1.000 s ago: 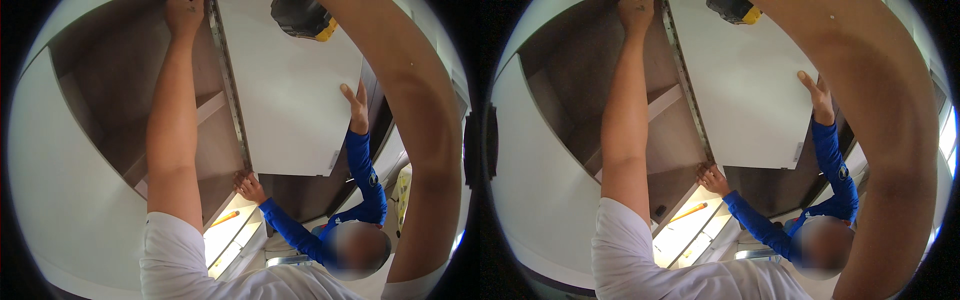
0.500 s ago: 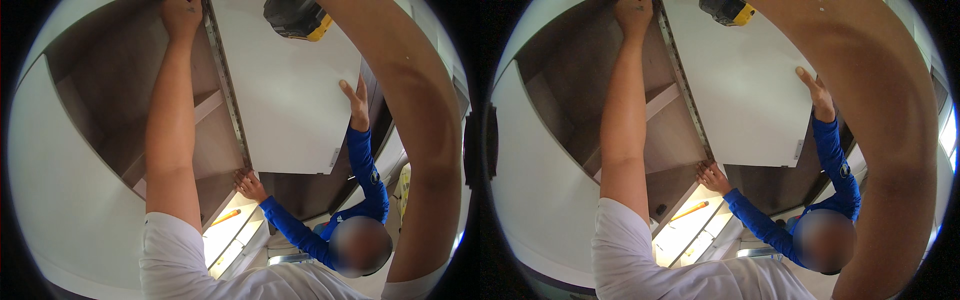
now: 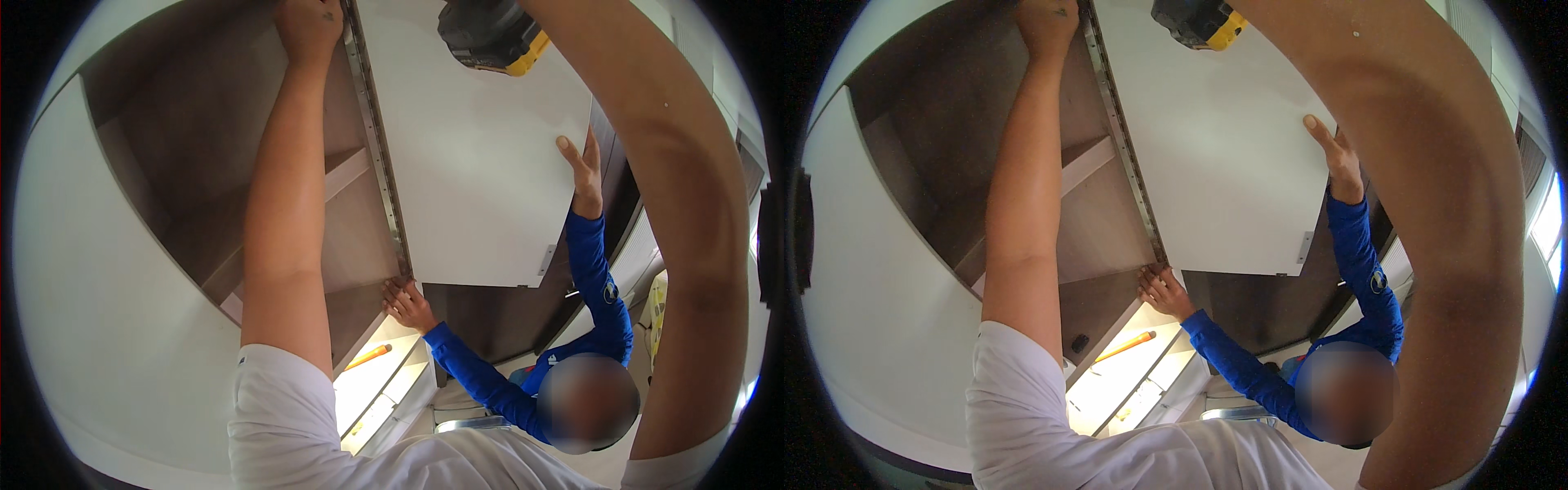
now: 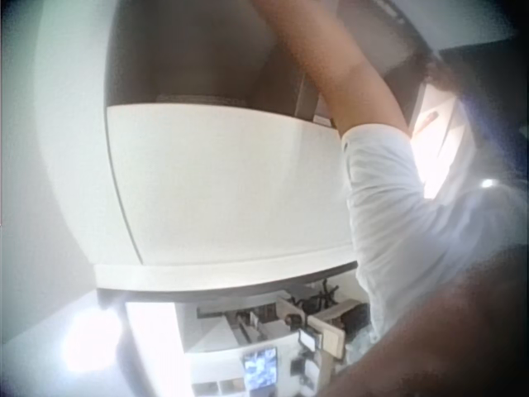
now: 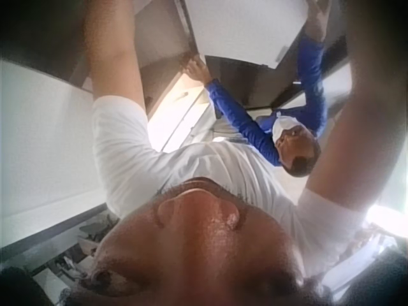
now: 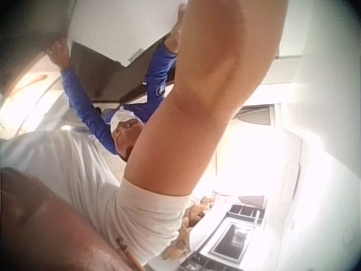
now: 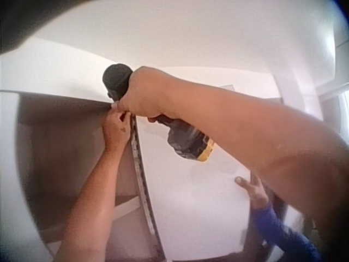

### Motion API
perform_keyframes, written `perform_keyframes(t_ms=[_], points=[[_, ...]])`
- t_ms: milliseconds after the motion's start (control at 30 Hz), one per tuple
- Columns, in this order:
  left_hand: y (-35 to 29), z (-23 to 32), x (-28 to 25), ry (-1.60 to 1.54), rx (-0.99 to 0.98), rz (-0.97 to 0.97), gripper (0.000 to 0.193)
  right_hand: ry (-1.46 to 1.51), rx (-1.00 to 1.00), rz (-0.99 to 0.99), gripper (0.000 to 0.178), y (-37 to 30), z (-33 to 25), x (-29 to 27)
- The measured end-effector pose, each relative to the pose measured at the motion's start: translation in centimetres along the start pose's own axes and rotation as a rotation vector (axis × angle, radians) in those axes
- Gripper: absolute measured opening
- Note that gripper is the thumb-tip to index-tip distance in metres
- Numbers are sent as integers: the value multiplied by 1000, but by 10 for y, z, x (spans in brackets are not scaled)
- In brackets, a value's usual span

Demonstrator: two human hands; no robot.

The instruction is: The person uses a cordless drill to secure a white cabinet door to a wall-mounted cabinet frame. They align the door, drive screws into the hinges, and adjust the fit. A second person assists by holding the door steady. The person also installs a wooden shelf inside the cabinet.

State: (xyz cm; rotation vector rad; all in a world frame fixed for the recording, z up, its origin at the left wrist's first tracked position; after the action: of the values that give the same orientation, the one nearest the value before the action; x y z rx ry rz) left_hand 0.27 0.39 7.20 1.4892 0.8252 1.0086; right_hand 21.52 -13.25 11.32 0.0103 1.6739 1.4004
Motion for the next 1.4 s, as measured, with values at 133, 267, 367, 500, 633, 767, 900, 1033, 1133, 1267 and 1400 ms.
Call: perform_keyframes(t_ms=[133, 267, 367, 500, 633, 767, 900, 1033, 1133, 1267, 1400], points=[[0, 2, -2, 5, 49, 25, 17, 12, 0, -4, 52, 0, -4, 0], [1, 6, -2, -76, 97, 65, 17, 15, 3, -17, 52, 4, -2, 1], [0, 3, -1, -41, 77, 45, 16, -13, 6, -19, 53, 2, -4, 1], [0, -1, 0, -32, 93, 50, 17, 102, -27, 5, 54, -3, 0, -1], [1, 0, -1, 14, 117, 58, 19, 42, 50, 22, 55, 1, -1, 4], [-1, 0, 0, -16, 65, 33, 20, -119, 128, -1, 55, 6, -12, 7], [0, 3, -1, -17, 62, 67, 20, -78, 17, -6, 56, 1, -4, 4], [2, 1, -3, 45, 74, 1, 20, -6, 24, -25, 54, -3, -3, -1], [1, 4, -4, 15, 66, 18, 21, 78, 20, -4, 52, -6, 3, -1], [0, 7, -5, 2, 63, 31, 22, 85, 44, 13, 51, -7, 1, 3], [0, 7, -6, 8, 32, -1, 24, 51, 15, -8, 51, -7, 1, 2]])
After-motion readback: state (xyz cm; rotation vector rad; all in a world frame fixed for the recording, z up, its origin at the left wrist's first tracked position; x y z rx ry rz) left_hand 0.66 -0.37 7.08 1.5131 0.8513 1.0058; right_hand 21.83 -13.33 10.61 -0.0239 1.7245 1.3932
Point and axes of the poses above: each hand's wrist, its own y-axis towards the middle knuckle, its own x-axis out of the palm, z = x × y, the point moved 1 cm from there along y, towards the middle knuckle, and after that the axes turned 3 degrees about -x, right-handed, at the moved point
